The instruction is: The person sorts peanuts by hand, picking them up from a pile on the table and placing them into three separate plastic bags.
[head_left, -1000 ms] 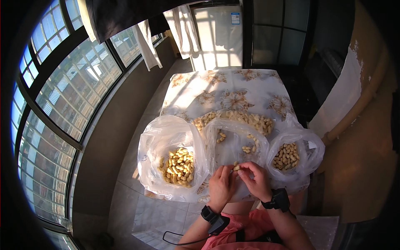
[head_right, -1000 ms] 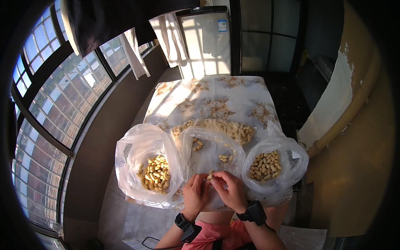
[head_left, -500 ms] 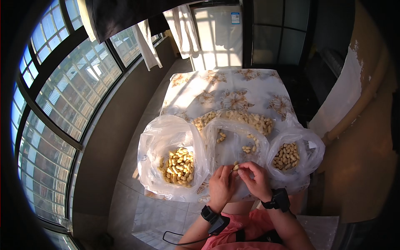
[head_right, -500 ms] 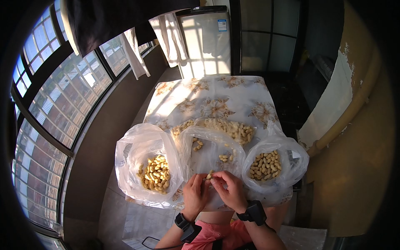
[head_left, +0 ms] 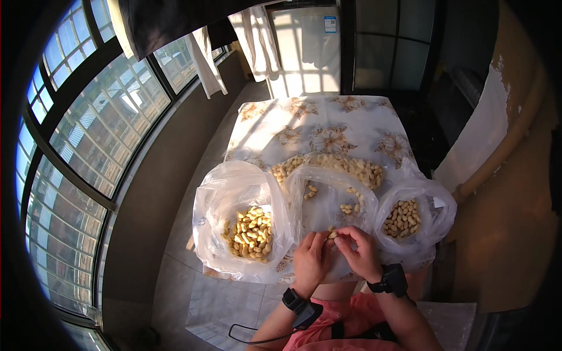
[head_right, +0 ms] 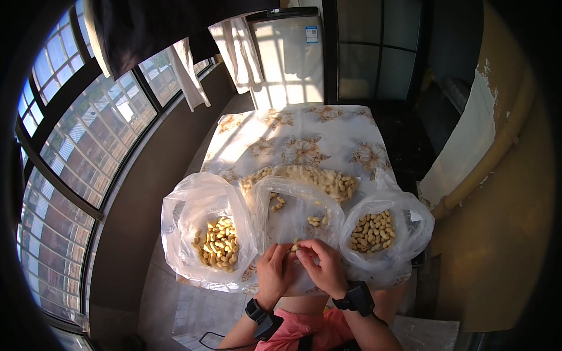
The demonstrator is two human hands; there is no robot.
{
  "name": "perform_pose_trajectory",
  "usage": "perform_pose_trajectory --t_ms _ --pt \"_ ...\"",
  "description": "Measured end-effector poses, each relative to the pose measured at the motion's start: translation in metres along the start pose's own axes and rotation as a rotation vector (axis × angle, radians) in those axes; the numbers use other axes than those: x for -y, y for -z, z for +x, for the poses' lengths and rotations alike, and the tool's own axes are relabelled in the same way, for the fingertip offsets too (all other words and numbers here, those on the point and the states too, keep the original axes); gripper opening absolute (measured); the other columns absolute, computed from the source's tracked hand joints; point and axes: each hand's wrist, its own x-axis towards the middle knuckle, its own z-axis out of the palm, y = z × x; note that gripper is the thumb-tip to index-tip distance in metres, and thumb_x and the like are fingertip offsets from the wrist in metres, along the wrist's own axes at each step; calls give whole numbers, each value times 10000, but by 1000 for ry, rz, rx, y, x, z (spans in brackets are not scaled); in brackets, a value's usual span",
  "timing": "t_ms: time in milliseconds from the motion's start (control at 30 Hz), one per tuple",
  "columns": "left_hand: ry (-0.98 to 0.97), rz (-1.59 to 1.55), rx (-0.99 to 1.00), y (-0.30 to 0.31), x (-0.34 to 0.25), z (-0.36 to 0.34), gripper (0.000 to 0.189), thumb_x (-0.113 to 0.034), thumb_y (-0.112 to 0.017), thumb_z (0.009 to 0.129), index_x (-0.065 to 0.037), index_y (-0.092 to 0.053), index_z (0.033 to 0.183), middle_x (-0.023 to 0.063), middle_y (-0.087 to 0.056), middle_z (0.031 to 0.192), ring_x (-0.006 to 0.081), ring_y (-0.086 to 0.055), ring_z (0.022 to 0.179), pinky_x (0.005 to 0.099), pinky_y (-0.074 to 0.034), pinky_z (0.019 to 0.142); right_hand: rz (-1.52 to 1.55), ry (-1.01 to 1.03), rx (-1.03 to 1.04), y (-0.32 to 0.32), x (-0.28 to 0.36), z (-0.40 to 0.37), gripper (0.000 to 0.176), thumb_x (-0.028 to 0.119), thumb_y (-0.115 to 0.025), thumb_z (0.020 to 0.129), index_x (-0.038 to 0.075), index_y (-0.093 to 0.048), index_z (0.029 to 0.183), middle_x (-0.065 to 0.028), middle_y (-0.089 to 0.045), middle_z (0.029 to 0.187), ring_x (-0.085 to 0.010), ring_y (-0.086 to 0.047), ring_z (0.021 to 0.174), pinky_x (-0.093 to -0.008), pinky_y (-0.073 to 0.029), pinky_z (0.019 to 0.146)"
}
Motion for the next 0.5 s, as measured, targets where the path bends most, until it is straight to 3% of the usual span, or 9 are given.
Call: perform_pose_trajectory --t_ms 500 --pt "2 20 13 0 1 0 173 -89 -687 902 -55 -654 1068 133 -600 843 352 -628 759 436 -499 646 -5 17 -3 -1 -1 1 166 92 -668 969 -11 -653 1098 -108 -711 970 -171 -710 850 -284 -548 717"
